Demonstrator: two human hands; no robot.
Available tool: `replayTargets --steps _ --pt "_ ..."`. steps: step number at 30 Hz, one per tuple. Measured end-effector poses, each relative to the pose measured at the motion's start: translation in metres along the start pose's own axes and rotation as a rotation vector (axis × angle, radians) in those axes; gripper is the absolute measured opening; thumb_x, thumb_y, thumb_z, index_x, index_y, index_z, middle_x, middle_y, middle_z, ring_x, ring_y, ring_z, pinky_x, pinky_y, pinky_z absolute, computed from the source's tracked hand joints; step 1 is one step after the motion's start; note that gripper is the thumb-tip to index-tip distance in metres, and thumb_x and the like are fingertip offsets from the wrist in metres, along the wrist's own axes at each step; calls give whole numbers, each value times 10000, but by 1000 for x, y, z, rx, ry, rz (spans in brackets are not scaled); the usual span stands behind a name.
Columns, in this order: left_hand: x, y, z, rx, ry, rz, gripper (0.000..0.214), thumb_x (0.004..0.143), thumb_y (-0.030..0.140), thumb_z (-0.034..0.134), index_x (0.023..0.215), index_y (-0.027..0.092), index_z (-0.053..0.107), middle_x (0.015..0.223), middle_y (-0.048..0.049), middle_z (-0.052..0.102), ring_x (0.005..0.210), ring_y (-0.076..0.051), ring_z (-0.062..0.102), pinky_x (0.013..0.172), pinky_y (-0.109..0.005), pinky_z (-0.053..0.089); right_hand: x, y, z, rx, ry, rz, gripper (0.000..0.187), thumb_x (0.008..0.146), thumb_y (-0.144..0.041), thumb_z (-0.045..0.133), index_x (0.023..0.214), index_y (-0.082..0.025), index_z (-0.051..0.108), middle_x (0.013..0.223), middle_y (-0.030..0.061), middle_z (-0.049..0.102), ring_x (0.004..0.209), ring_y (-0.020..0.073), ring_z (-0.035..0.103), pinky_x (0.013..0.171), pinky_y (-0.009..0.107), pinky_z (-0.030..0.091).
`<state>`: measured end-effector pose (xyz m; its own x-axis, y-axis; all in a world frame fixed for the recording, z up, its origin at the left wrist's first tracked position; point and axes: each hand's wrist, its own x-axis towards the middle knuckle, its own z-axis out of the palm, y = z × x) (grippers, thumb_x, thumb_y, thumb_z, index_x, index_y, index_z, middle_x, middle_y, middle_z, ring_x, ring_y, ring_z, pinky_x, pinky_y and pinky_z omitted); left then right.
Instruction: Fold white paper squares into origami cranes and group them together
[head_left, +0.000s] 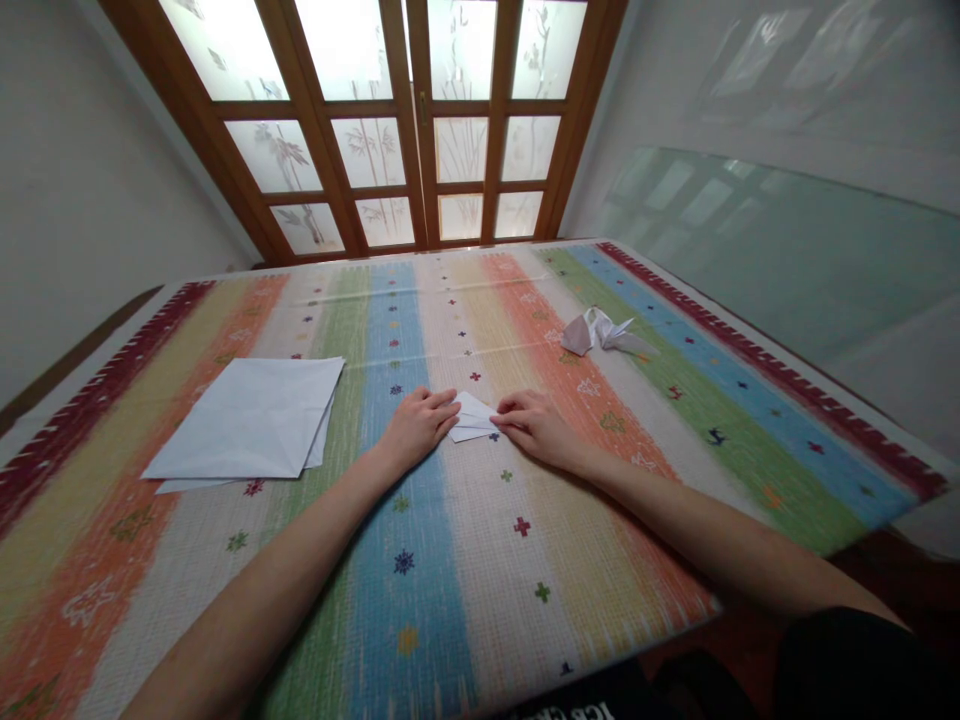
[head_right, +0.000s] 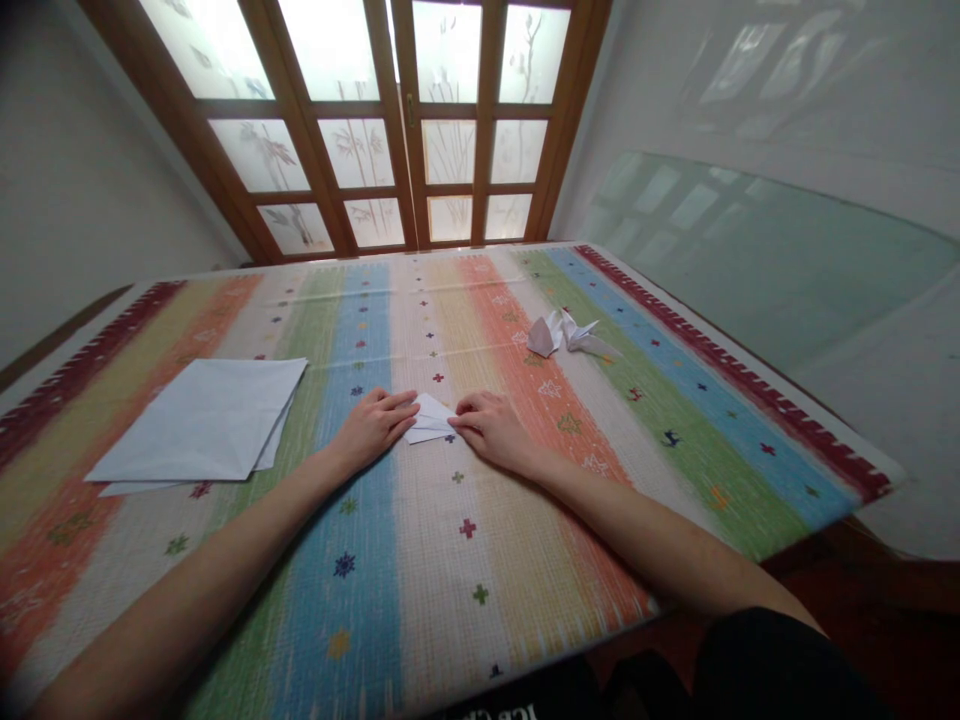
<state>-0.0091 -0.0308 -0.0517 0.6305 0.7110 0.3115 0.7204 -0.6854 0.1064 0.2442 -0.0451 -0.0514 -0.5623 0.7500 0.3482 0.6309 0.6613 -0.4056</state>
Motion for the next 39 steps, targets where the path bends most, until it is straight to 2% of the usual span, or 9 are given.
replayTargets --steps 5,9,12,16,21,24,29,34,39 --pt "-1 5 0 44 34 -48 267 957 337 492 1112 255 693 1191 -52 693 975 -251 584 825 -412 423 -9 6 -6 40 48 154 165 846 -196 626 902 -261 768 1101 77 686 1009 235 607 896 440 440" --pt "0 9 -3 35 52 2 291 969 298 466 1202 275 640 1180 -47 698 1068 -255 573 883 -420 406 -12 6 -10 62 52 251 159 816 -178 631 889 -242 757 1111 78 683 1035 242 611 933 476 445" --pt "2 11 -6 21 -1 111 293 971 222 440 1184 261 637 1186 -48 693 1117 -236 584 919 -402 417 -12 -2 -11 36 42 148 241 854 -193 586 1059 -194 715 1170 115 669 1091 248 605 962 479 459" --pt "4 10 -6 10 -9 181 275 969 186 417 1086 223 662 1143 -67 703 1061 -211 628 914 -371 461 -13 -12 -9 -15 -49 -100 377 918 -197 482 1278 -192 597 1317 129 606 1234 242 549 1031 481 448" --pt "4 9 -3 -15 7 169 254 952 171 440 1068 212 662 1150 -80 700 1074 -216 638 917 -371 497 -16 -14 -9 -99 -134 -268 375 944 -245 459 1281 -160 597 1322 135 608 1257 256 545 1070 489 423" --pt "2 8 0 -59 4 156 257 947 159 440 1068 213 659 1159 -84 699 1111 -221 631 945 -384 500 -18 -12 -11 -146 -164 -280 371 952 -247 443 1255 -115 613 1295 161 622 1240 265 561 1069 491 424" --pt "-2 7 4 -82 27 67 307 953 152 408 1201 172 587 1141 -122 702 1114 -216 640 965 -383 505 -19 -14 -9 -176 -143 -241 348 948 -254 455 1216 -125 636 1263 152 645 1193 253 597 1067 477 431" --pt "-4 7 0 -49 -17 161 287 981 249 395 1081 175 653 1173 -118 688 1166 -227 610 1027 -396 460 -19 -21 -9 -143 -75 -201 304 926 -286 504 1127 -148 686 1176 156 688 1109 271 643 1028 494 460" --pt "-9 6 -11 -45 -101 149 360 975 375 428 1215 188 621 1307 -121 620 1253 -265 545 1063 -474 395 -24 -18 -15 -175 -76 -195 308 924 -301 513 1114 -143 696 1159 157 696 1091 277 650 1016 486 461"
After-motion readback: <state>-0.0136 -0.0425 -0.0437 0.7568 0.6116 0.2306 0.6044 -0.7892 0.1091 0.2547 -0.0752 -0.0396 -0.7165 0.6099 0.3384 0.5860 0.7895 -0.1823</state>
